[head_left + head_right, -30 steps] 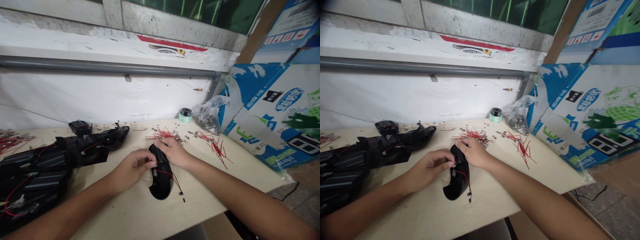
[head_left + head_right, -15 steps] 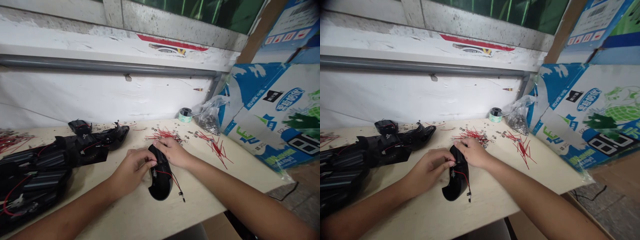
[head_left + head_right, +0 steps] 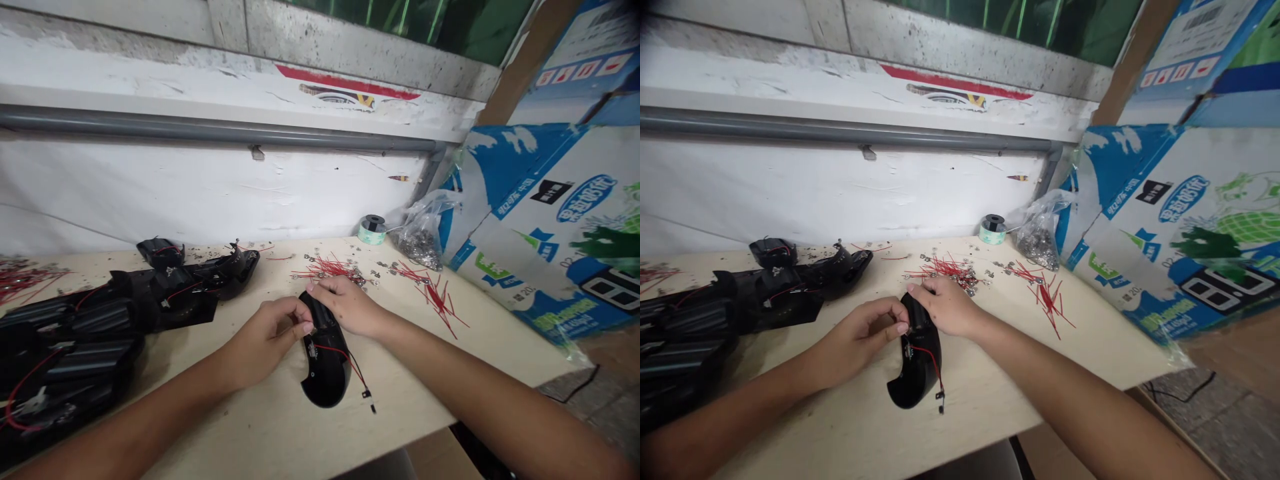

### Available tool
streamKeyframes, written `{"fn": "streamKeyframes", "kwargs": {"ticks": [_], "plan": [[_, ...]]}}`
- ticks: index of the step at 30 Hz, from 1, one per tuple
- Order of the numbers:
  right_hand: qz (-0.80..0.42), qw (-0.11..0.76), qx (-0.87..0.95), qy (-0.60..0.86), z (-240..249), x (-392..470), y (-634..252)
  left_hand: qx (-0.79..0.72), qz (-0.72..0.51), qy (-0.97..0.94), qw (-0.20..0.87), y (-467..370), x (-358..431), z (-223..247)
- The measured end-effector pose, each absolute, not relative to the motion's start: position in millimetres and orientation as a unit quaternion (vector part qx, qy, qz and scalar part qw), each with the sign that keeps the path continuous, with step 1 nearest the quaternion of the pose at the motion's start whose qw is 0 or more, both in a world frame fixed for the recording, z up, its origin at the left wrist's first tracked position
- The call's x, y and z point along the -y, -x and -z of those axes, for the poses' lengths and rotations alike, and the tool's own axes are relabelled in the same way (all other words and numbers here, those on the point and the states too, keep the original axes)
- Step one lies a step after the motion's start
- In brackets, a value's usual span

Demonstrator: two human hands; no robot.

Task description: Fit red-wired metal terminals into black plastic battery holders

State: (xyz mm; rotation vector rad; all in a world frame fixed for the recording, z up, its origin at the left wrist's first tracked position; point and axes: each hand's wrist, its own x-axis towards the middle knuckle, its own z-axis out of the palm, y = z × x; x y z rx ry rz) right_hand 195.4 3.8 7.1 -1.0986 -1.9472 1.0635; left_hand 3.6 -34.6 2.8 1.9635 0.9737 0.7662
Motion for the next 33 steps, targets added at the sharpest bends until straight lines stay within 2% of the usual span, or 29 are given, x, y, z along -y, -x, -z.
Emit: {"fn": "streamKeyframes", "kwargs": {"ticks": [5, 10, 16, 25, 29, 33], "plan": [[-0.409, 0.325, 0.736, 0.429, -7.3, -3.6, -195.0, -0.403, -0.295, -0.809, 0.309, -3.1, 35.5, -0.3], [-0.417, 0.329, 0.739, 0.414, -8.3, -5.0, -195.2, -0.354, -0.285, -0.863, 0.222, 0.7, 35.1, -0.2], [-0.418, 0.322, 0.745, 0.408, -8.2, -5.4, -196.3, -0.4, -0.295, -0.836, 0.234, -0.9, 34.0, -0.2], [-0.408, 0.35, 0.721, 0.437, -3.9, -5.5, -193.5, -0.334, -0.302, -0.888, 0.096, -0.5, 36.4, 0.4], [-0.396, 0.378, 0.706, 0.449, -1.5, -4.9, -189.9, -0.328, -0.328, -0.881, 0.091, -2.2, 38.2, -1.0], [-0.381, 0.383, 0.704, 0.462, -1.7, -4.8, -187.3, -0.351, -0.342, -0.861, 0.138, -4.5, 38.9, -2.5]]}}
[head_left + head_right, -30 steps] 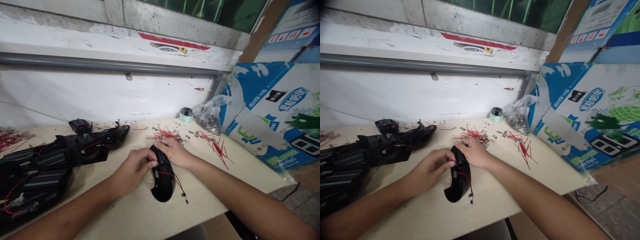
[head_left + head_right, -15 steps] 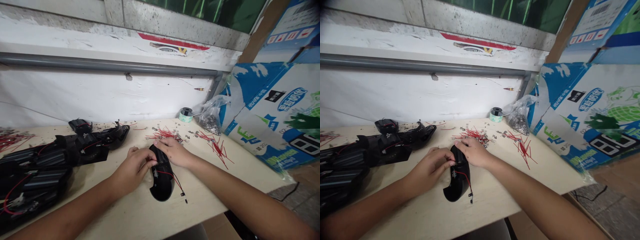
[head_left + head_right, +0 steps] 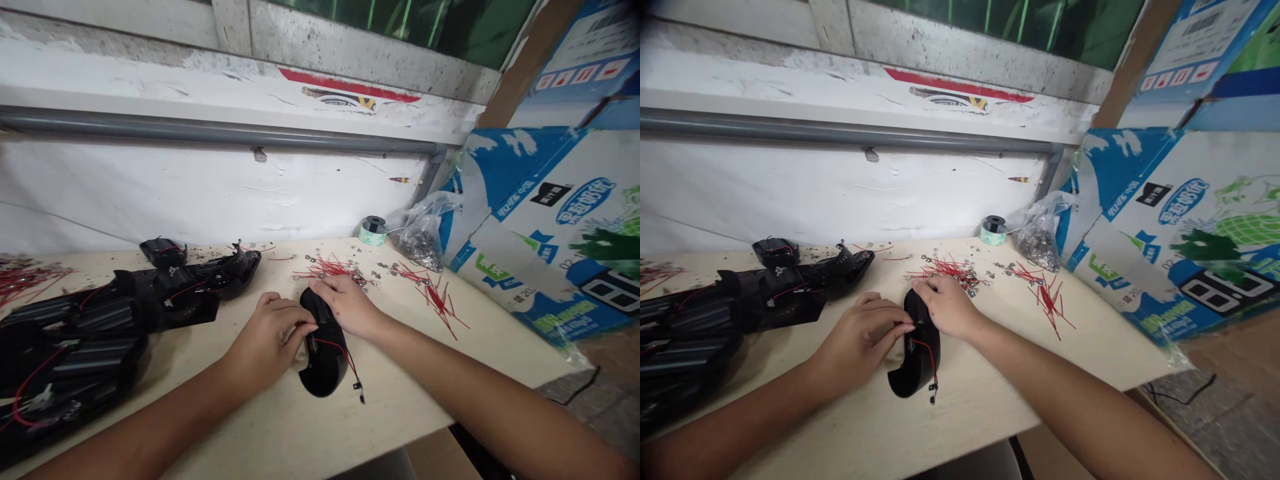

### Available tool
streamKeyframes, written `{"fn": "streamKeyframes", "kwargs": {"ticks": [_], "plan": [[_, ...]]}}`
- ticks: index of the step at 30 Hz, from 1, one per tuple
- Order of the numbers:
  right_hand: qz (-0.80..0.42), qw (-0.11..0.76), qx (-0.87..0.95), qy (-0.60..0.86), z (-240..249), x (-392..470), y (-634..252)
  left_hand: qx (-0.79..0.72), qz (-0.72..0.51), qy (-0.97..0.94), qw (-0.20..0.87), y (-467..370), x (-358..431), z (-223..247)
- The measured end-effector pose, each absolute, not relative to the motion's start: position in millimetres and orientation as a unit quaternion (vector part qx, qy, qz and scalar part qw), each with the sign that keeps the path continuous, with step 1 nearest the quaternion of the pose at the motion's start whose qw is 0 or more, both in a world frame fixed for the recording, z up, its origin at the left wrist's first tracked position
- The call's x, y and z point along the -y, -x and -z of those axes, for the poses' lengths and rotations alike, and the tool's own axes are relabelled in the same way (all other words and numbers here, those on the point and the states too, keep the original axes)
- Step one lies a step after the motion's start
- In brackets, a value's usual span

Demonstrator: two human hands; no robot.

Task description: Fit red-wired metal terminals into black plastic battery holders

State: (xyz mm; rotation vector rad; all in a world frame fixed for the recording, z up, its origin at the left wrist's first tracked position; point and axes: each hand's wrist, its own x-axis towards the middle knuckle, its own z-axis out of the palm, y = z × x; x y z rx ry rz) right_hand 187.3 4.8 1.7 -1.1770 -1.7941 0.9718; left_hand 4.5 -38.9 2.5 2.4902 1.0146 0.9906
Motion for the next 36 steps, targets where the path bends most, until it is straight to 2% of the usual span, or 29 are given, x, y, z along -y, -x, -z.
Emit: {"fn": "streamKeyframes", "kwargs": {"ticks": [8, 13, 25, 31, 36], "plan": [[-0.375, 0.382, 0.694, 0.482, -2.9, -5.1, -187.6, -0.431, -0.4, -0.767, 0.257, -11.9, 39.2, 2.1], [-0.377, 0.381, 0.698, 0.475, -1.5, -6.0, -188.8, -0.392, -0.37, -0.823, 0.18, -6.9, 38.8, 1.7], [-0.373, 0.393, 0.692, 0.478, -0.1, -5.6, -187.3, -0.349, -0.355, -0.864, 0.075, -9.4, 41.2, 2.1], [-0.39, 0.39, 0.69, 0.468, 1.9, -6.5, -188.2, -0.303, -0.337, -0.888, 0.079, -4.8, 40.4, 2.0], [-0.39, 0.397, 0.688, 0.466, 1.6, -7.4, -188.3, -0.321, -0.342, -0.877, 0.1, -3.0, 39.3, 0.0]]}}
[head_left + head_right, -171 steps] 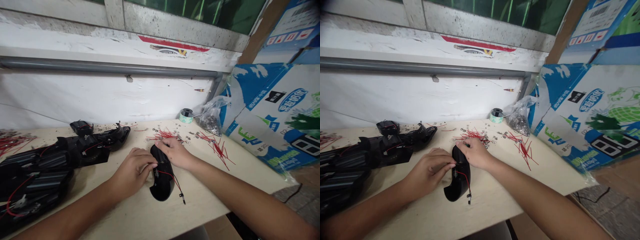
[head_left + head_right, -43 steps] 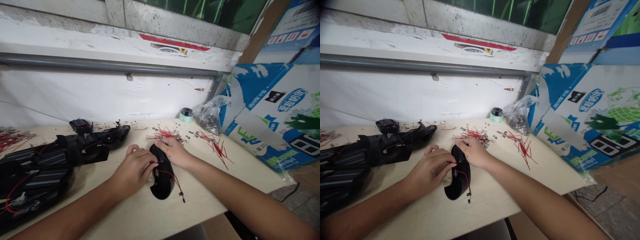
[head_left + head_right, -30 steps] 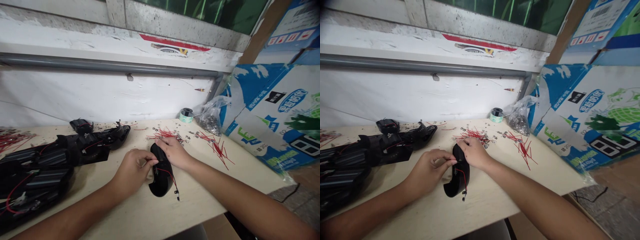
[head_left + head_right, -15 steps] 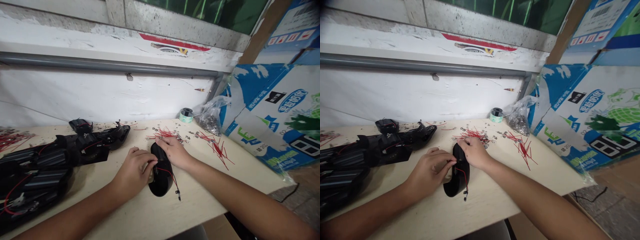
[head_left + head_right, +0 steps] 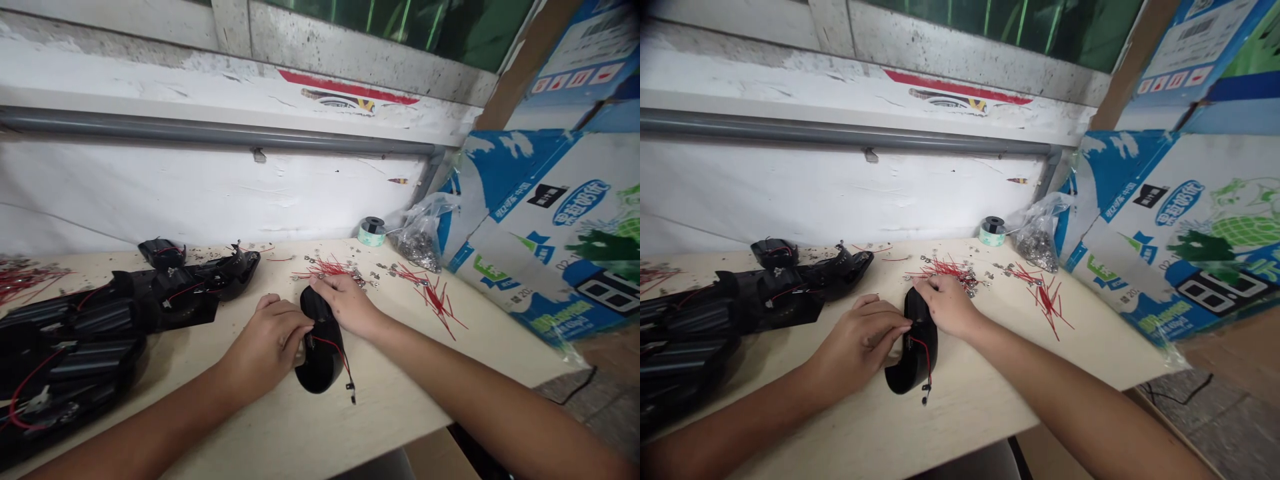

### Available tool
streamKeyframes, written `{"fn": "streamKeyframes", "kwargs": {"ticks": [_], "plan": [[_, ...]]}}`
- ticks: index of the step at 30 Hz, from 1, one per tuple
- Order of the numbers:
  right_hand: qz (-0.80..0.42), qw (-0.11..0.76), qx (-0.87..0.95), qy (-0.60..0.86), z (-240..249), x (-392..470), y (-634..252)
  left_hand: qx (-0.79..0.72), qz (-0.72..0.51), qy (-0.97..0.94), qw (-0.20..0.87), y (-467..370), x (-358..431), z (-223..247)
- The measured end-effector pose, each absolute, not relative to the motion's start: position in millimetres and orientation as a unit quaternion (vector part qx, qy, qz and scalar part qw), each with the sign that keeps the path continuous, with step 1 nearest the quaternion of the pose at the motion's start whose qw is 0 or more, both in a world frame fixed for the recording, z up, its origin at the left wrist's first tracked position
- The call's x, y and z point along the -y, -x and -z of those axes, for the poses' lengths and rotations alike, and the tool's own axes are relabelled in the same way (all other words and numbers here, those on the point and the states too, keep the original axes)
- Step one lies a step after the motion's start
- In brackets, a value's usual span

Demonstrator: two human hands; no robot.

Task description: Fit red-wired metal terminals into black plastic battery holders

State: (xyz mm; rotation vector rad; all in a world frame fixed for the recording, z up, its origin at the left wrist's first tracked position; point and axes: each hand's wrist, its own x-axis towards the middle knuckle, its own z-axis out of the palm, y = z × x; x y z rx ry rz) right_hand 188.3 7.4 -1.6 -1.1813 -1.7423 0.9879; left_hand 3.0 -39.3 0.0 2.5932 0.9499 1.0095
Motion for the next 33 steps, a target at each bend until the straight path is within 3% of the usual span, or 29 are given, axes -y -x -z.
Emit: {"fn": "streamKeyframes", "kwargs": {"ticks": [10, 16, 19, 23, 27, 30, 33], "plan": [[-0.389, 0.404, 0.698, 0.445, 3, -9, -190, -0.285, -0.304, -0.908, 0.03, -2, 40, 1], [-0.415, 0.418, 0.693, 0.415, 1, -9, -193, -0.31, -0.325, -0.89, 0.078, -2, 41, -1], [-0.461, 0.442, 0.662, 0.392, -1, -9, -194, -0.339, -0.393, -0.836, 0.179, -1, 41, -3], [-0.537, 0.491, 0.56, 0.396, -2, -10, -191, -0.388, -0.49, -0.653, 0.428, -4, 35, -3], [-0.559, 0.492, 0.538, 0.396, -1, -10, -187, -0.335, -0.419, -0.494, 0.684, -9, 30, -3], [-0.534, 0.489, 0.567, 0.393, 0, -8, -185, -0.304, -0.366, -0.427, 0.769, -10, 30, -4], [-0.493, 0.481, 0.595, 0.414, 0, -6, -184, -0.288, -0.348, -0.419, 0.788, -8, 31, -8]]}}
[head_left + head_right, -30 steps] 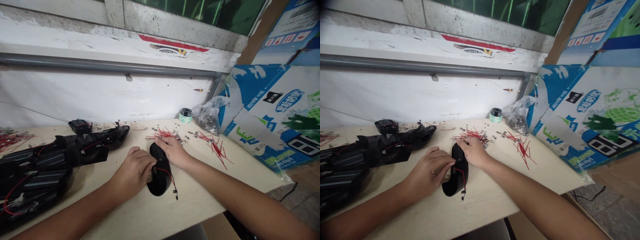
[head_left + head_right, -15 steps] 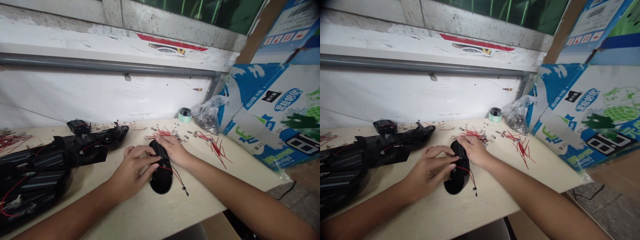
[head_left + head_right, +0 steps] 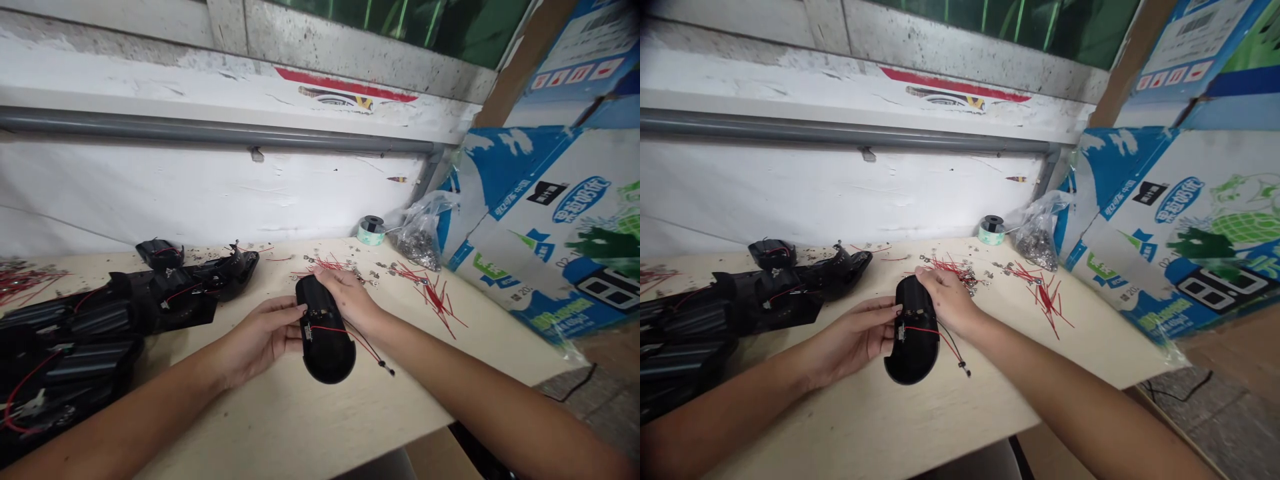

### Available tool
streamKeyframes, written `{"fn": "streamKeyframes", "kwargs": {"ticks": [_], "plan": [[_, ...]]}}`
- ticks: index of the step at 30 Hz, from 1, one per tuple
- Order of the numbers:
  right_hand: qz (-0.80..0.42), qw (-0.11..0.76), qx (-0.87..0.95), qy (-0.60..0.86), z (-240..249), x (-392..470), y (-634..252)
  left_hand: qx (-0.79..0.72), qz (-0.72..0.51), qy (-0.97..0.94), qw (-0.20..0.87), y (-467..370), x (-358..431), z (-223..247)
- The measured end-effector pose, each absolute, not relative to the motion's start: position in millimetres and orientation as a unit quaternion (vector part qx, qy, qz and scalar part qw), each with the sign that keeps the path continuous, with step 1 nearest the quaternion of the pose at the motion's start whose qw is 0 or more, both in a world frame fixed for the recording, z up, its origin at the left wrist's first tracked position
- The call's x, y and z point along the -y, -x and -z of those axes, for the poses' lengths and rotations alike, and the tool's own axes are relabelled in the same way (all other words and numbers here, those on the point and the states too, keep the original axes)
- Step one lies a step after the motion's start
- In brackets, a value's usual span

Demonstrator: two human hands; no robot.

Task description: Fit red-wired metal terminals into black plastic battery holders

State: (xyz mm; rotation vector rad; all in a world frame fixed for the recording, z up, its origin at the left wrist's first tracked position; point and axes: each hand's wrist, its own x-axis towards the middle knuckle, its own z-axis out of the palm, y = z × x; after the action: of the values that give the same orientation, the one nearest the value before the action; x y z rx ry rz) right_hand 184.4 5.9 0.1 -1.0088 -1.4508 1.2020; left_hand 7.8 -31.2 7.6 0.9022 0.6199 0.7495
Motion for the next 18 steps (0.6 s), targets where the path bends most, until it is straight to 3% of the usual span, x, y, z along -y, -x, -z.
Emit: {"fn": "streamKeyframes", "kwargs": {"ticks": [5, 10, 18], "plan": [[-0.438, 0.537, 0.581, 0.428, -1, -7, -190, -0.277, -0.342, -0.407, 0.8, -5, 28, -8], [-0.493, 0.503, 0.6, 0.38, -7, -10, -200, -0.283, -0.334, -0.392, 0.809, 0, 23, -4], [-0.471, 0.488, 0.651, 0.34, -11, -9, -202, -0.265, -0.321, -0.386, 0.823, 4, 21, -4]]}}
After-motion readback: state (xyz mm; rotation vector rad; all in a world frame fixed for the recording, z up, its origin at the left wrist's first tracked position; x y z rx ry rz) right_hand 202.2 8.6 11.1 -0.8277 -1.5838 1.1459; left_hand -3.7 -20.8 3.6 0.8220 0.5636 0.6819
